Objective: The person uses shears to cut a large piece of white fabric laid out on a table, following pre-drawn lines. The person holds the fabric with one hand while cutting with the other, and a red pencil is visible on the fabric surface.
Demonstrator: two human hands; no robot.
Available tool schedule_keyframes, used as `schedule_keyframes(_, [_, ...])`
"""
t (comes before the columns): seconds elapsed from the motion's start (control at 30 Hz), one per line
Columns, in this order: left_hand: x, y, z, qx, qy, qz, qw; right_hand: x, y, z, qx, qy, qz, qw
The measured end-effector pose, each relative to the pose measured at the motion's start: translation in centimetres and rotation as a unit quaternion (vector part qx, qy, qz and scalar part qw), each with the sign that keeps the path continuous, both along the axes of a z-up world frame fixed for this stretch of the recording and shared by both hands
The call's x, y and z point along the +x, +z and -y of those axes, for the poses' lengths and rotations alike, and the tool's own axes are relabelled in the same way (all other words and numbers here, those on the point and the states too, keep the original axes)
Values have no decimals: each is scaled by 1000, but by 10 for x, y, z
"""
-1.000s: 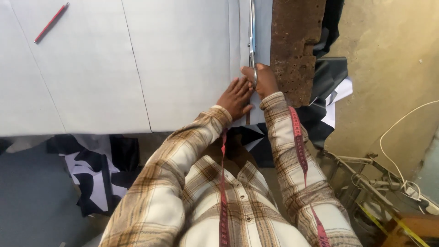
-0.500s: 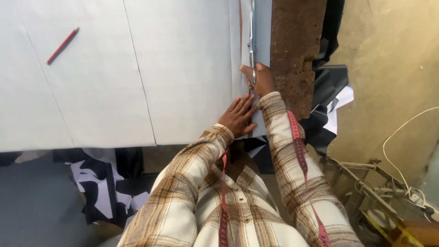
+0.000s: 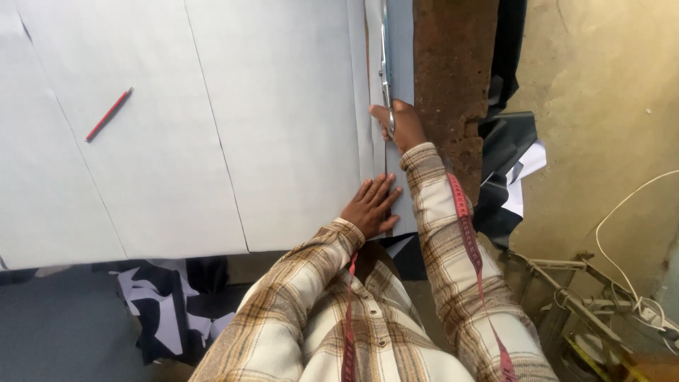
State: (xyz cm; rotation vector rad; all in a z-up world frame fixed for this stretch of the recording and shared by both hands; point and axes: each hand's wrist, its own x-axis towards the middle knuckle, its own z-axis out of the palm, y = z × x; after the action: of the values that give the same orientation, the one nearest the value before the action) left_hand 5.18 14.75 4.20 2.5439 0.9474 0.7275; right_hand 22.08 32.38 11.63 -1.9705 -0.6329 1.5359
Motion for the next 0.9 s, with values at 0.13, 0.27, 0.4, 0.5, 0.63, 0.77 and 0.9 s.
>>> schedule_keyframes(0.13, [0, 1, 2, -1, 0, -1, 1000, -5, 1, 2, -3, -26, 2, 1000])
schedule_keyframes(0.27, [-2, 8, 2, 5, 5, -7, 1000, -11, 0, 1, 1, -58, -17, 998])
schedule_keyframes(0.4, [-2, 11, 0, -1, 8, -16, 1000, -4, -6, -17, -4, -52, -21, 998])
schedule_keyframes(0.5, [-2, 11, 4, -4, 4, -14, 1000, 2, -5, -39, 10, -47, -15, 999])
schedule_keyframes(0.63, [-2, 13, 5, -14, 7, -16, 1000, 4, 5, -56, -17, -37, -12, 999])
schedule_keyframes(0.77, [-2, 14, 5, -23, 3, -15, 1000, 1, 2, -56, -20, -35, 10, 999])
schedule_keyframes(0.9, [-2, 15, 6, -27, 4, -14, 1000, 0, 0, -62, -18, -35, 20, 999])
